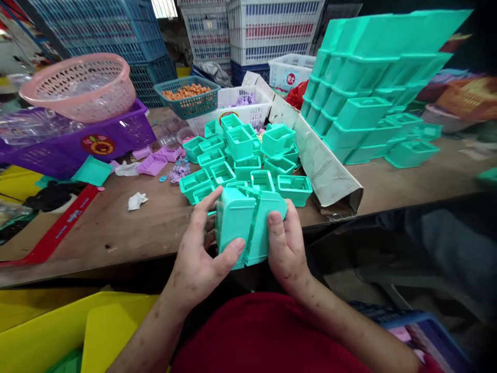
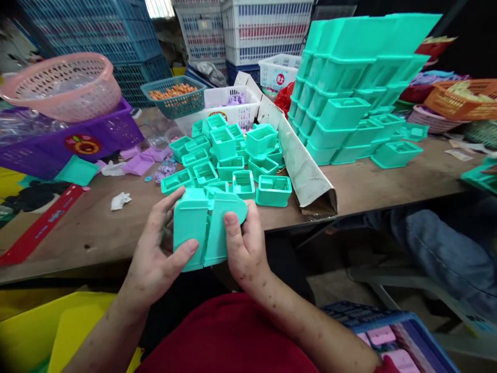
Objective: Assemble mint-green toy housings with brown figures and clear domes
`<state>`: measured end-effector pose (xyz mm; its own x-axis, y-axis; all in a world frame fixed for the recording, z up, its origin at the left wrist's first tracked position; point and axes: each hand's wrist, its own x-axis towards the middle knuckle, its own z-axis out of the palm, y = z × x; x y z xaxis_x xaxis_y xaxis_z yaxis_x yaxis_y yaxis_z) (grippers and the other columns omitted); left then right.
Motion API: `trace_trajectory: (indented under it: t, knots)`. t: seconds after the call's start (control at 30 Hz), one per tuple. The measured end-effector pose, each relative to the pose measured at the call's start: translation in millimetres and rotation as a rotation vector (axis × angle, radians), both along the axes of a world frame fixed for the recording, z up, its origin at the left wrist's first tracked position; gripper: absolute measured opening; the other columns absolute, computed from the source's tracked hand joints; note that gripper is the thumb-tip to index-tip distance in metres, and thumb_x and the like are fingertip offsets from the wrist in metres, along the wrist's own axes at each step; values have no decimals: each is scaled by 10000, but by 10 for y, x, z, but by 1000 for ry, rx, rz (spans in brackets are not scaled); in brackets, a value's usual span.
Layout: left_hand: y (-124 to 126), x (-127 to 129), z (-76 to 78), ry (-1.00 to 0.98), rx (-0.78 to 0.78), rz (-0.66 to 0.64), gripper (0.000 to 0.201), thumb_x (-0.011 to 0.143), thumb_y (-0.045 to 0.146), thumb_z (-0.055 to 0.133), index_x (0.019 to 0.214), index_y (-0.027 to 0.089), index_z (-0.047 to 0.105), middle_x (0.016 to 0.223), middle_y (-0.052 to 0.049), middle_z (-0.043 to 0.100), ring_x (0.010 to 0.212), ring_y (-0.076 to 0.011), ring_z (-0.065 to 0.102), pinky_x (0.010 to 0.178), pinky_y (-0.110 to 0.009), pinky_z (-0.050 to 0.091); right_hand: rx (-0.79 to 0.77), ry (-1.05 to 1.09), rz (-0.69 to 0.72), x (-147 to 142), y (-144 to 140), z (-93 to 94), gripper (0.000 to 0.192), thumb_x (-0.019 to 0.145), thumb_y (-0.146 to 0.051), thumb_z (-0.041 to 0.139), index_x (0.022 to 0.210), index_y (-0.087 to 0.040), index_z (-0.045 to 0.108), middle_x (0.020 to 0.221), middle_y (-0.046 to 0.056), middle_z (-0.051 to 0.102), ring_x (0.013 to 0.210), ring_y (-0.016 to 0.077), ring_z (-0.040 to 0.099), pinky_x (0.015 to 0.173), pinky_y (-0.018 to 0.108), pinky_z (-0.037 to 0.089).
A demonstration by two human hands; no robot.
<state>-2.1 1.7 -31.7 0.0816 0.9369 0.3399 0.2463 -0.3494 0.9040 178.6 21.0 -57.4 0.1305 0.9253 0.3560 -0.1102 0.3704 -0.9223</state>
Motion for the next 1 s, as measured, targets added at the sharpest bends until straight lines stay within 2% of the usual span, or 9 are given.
trace_trajectory:
  t: [0.13, 0.3, 0.43, 0.53, 0.7, 0.8, 0.87, 0.93, 1.0]
  knots:
    - [4, 61, 9, -33, 0, 24, 811, 936, 430, 840, 1658, 333, 485, 1529, -112, 630, 1267, -321, 726, 903, -417, 729, -11, -9, 26, 30, -4, -30, 290, 1123, -558, 577, 1157, -273, 617, 955, 1, 684, 828, 191, 630, 785, 331, 554]
    - [17, 23, 65, -82, 38, 100, 757, 940, 449, 828, 1624, 300, 540, 1478, -98, 661, 1272, -333, 725, 927, -448, 726, -11, 7, 24, 66, 5, -50, 282, 1118, -557, 588, 1131, -276, 610, 965, -4, 680, 825, 186, 624, 776, 327, 543]
    - [36, -9, 90, -94, -15, 55, 782, 965, 462, 802, 1667, 327, 484, 1513, -101, 643, 1213, -328, 756, 945, -487, 723, -12, -49, 6, 76, 9, -52, 293, 1114, -560, 594, 1108, -268, 605, 929, -8, 647, 793, 181, 587, 737, 318, 513]
    - [49, 27, 67, -64, -44, 29, 803, 927, 451, 849, 1645, 326, 510, 1501, -99, 651, 1265, -345, 730, 931, -474, 727, -4, -61, 20, 67, 8, -54, 291, 1117, -559, 586, 1106, -268, 603, 936, -7, 643, 804, 183, 580, 744, 323, 508]
    - [64, 104, 18, -76, -57, 16, 809, 946, 436, 834, 1664, 325, 479, 1512, -95, 651, 1337, -356, 693, 1027, -515, 691, -4, -97, -10, 56, 12, -64, 300, 1117, -563, 578, 1067, -267, 590, 893, -11, 613, 780, 182, 556, 723, 328, 496]
    - [66, 115, 3, -46, -31, 30, 796, 963, 448, 817, 1670, 321, 474, 1583, -87, 611, 1435, -374, 629, 1126, -548, 635, -4, -112, -20, 55, 16, -68, 314, 1117, -574, 569, 1054, -267, 575, 875, -15, 605, 767, 183, 551, 715, 330, 494]
    - [60, 107, -18, 5, -1, 34, 782, 992, 462, 783, 1687, 335, 449, 1678, -75, 528, 1542, -388, 532, 1225, -585, 554, -4, -122, -32, 57, 19, -67, 320, 1118, -580, 562, 1051, -268, 569, 874, -15, 600, 765, 185, 551, 719, 332, 493]
    - [45, 89, -49, 68, 6, 15, 779, 1041, 472, 716, 1729, 354, 370, 1752, -63, 435, 1631, -385, 420, 1301, -616, 461, 3, -133, -41, 60, 22, -65, 313, 1117, -574, 565, 1056, -267, 570, 882, -13, 602, 776, 188, 556, 733, 335, 495]
    - [24, 67, -79, 113, -26, -30, 743, 1106, 486, 598, 1763, 362, 275, 1762, -72, 415, 1674, -365, 351, 1328, -643, 412, 16, -143, -42, 64, 24, -63, 297, 1124, -558, 562, 1067, -267, 578, 901, -9, 614, 796, 190, 565, 753, 336, 502]
